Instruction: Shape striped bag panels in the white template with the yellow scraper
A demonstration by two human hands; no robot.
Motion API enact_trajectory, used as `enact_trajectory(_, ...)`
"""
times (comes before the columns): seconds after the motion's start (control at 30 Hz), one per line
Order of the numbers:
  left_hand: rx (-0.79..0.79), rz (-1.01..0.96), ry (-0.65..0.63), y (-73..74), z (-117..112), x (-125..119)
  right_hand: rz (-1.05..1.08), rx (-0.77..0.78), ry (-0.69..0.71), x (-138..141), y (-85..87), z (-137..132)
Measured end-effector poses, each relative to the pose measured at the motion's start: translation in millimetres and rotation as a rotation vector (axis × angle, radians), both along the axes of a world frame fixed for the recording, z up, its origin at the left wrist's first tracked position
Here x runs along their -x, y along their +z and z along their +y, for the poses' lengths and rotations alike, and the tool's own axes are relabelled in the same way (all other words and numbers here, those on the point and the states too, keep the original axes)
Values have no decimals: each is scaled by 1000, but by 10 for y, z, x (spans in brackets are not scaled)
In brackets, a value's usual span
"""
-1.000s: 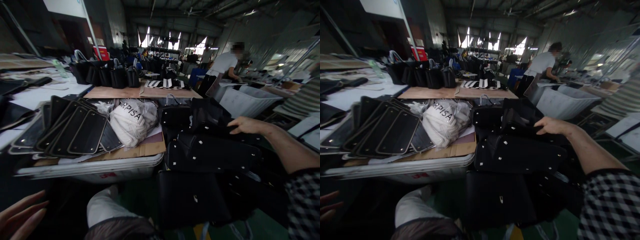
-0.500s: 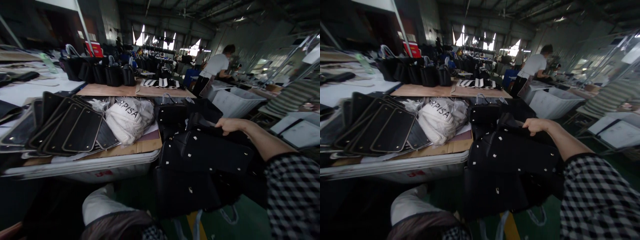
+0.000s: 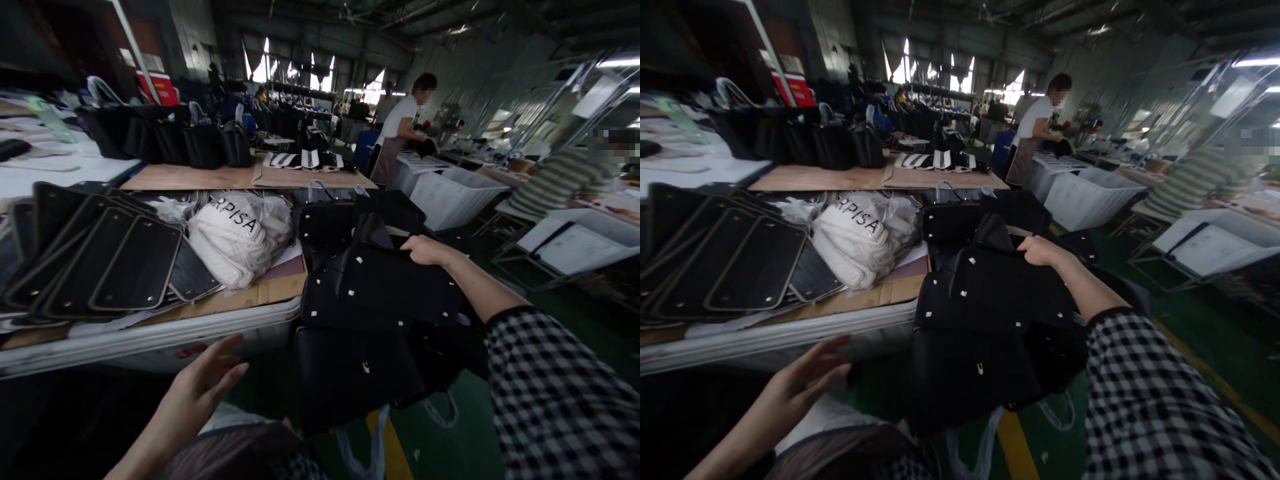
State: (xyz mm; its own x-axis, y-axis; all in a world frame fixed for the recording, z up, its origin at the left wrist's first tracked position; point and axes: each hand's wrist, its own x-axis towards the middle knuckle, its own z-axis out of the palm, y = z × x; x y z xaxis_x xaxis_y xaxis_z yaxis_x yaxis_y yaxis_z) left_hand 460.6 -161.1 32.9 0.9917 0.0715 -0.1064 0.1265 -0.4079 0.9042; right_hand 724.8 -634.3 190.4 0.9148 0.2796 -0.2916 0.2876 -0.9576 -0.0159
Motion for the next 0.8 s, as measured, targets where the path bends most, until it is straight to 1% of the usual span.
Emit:
enact_trajectory(0.07, 163, 49, -112, -7, -303, -349, 14, -18, 2, 3, -21, 0)
enact_trajectory(0.13, 287, 78, -149, -35, -595, -701, 11, -24, 2, 2, -12, -3)
enact_trajectory(0.2, 376, 152, -191, -86, -860, -1010, -2, -20, 5, 2, 11, -10)
enact_trajectory(0.27, 407, 178, -179, -149, -1077, -1234, -12, -14, 14, 9, 51, -21)
enact_trajectory(0.33, 417, 211, -123, -205, -1226, -1359, -4, -12, 31, 18, 113, -33)
enact_trajectory(0.43, 494, 264, -58, -228, -1339, -1420, 32, -11, 51, 11, 218, -26)
enact_trajectory(0.5, 580, 297, -46, -175, -1391, -1436, 46, -12, 45, -26, 265, -3)
enact_trajectory(0.57, 664, 322, -47, -57, -1475, -1453, 43, -13, 23, -91, 296, 9)
enact_trajectory(0.63, 734, 333, -55, 108, -1616, -1436, 38, -13, 1, -162, 335, -26)
enact_trajectory(0.7, 784, 326, -50, 272, -1802, -1330, 52, -16, -7, -199, 402, -132)
enact_trajectory(0.73, 801, 320, -40, 331, -1899, -1234, 69, -21, -5, -193, 442, -210)
enact_trajectory(0.77, 820, 308, -28, 363, -1989, -1109, 98, -29, 2, -169, 479, -297)
enact_trajectory(0.8, 859, 287, -38, 363, -2068, -964, 114, -35, -1, -127, 504, -386)
